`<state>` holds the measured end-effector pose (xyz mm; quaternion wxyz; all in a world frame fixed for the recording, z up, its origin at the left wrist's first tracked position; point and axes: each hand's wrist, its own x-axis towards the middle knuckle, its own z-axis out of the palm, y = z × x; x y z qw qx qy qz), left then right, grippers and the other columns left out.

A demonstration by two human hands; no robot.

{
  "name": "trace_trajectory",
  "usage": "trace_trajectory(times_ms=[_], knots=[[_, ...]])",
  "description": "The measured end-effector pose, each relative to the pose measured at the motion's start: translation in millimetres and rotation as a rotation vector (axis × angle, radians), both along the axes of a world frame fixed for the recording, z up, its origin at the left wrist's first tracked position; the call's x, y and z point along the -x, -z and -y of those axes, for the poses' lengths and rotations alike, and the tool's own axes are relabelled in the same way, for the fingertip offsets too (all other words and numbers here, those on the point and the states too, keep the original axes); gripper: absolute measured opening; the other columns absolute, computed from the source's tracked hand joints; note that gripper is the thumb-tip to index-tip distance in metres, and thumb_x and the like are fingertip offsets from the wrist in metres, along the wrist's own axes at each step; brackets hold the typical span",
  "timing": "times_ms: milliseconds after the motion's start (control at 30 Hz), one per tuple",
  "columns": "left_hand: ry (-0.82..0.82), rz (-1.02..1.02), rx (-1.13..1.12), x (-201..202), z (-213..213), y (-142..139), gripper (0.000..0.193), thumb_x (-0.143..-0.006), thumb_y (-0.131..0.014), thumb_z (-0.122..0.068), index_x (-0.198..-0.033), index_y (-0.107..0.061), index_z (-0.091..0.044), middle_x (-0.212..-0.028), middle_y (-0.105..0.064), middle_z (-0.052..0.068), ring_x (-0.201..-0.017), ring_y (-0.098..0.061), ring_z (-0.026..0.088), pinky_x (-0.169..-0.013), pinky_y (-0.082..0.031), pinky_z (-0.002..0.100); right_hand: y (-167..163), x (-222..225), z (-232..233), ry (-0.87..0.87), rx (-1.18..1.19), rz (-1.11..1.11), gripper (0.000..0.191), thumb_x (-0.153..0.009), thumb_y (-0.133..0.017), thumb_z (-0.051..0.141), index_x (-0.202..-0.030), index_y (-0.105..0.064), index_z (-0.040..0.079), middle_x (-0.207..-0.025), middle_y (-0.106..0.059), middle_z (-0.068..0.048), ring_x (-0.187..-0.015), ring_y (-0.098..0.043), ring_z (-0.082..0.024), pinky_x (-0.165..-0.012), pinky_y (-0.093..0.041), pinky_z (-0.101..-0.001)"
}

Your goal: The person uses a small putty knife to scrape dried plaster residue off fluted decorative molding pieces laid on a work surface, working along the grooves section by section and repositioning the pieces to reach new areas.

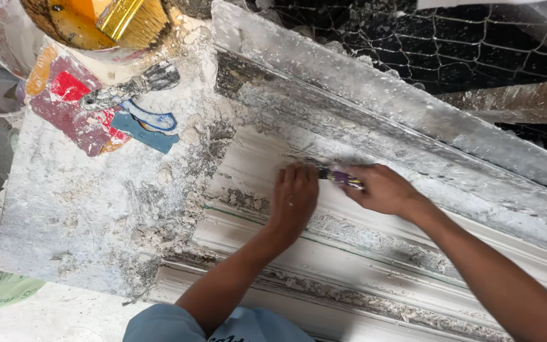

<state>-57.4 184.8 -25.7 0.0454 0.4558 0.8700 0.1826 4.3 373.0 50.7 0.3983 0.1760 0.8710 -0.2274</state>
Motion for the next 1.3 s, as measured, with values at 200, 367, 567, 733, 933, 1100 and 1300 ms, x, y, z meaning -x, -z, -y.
trace_trajectory(times_ms=[200, 367, 567, 733, 933, 1100, 1300], knots=[[-0.061, 0.006, -0.053, 13, 12, -1, 0.027, -0.087, -0.062, -0.006, -0.112, -0.066, 0.005, -0.108, -0.070, 0.022, -0.101, -0.065, 0.032, -0.089, -0.053, 0.044, 23, 11, 10, -0.025, 0.097, -0.274, 0.050, -0.095, -0.063, 0.035, -0.143, -0.057, 0.021, -0.114, -0.075, -0.013, -0.081, -0.076, -0.028, -0.081, -0.061, -0.0416], [-0.071, -0.057, 0.014, 17, 12, -2, 0.029, -0.086, -0.062, -0.006, -0.112, -0.065, 0.005, -0.108, -0.069, 0.022, -0.104, -0.066, 0.033, -0.094, -0.052, 0.043, 24, 7, 10, -0.031, 0.092, -0.285, 0.053, -0.094, -0.065, 0.031, -0.145, -0.056, 0.019, -0.115, -0.074, -0.017, -0.083, -0.075, -0.030, -0.083, -0.060, -0.0423], [-0.088, -0.025, -0.004, 20, 16, -2, 0.027, -0.086, -0.062, -0.006, -0.110, -0.067, 0.005, -0.108, -0.070, 0.023, -0.101, -0.066, 0.033, -0.094, -0.053, 0.044, 27, 20, 18, 0.020, 0.087, -0.216, 0.050, -0.094, -0.062, 0.036, -0.142, -0.059, 0.022, -0.117, -0.074, -0.011, -0.085, -0.077, -0.030, -0.084, -0.060, -0.0411], [-0.138, -0.074, 0.048, 22, 20, 1, 0.027, -0.088, -0.063, -0.006, -0.112, -0.067, 0.005, -0.102, -0.071, 0.023, -0.098, -0.067, 0.033, -0.091, -0.054, 0.042, 28, 17, 15, -0.030, 0.127, -0.446, 0.050, -0.095, -0.065, 0.035, -0.141, -0.061, 0.015, -0.120, -0.072, -0.016, -0.091, -0.074, -0.034, -0.084, -0.058, -0.0451], [-0.109, 0.078, 0.088, 22, 20, 14, 0.024, -0.096, -0.061, -0.001, -0.118, -0.067, 0.007, -0.111, -0.072, 0.023, -0.096, -0.067, 0.030, -0.084, -0.054, 0.040, 28, 29, 27, 0.093, 0.099, -0.145, 0.048, -0.095, -0.061, 0.038, -0.140, -0.061, 0.023, -0.116, -0.075, -0.010, -0.091, -0.076, -0.028, -0.085, -0.060, -0.0423], [-0.148, -0.123, 0.088, 26, 22, 19, 0.027, -0.086, -0.068, -0.007, -0.110, -0.067, 0.005, -0.109, -0.072, 0.026, -0.102, -0.068, 0.034, -0.092, -0.055, 0.043, 17, 33, 29, 0.009, 0.147, -0.345, 0.051, -0.093, -0.065, 0.035, -0.140, -0.061, 0.017, -0.114, -0.074, -0.016, -0.089, -0.074, -0.032, -0.082, -0.059, -0.0439], [-0.134, -0.005, 0.060, 34, 22, 10, 0.029, -0.079, -0.073, -0.003, -0.107, -0.068, 0.006, -0.105, -0.073, 0.025, -0.100, -0.069, 0.034, -0.092, -0.055, 0.044, 16, 48, 34, 0.071, 0.084, -0.127, 0.048, -0.097, -0.061, 0.038, -0.142, -0.061, 0.021, -0.110, -0.077, -0.014, -0.089, -0.076, -0.031, -0.085, -0.059, -0.0406]])
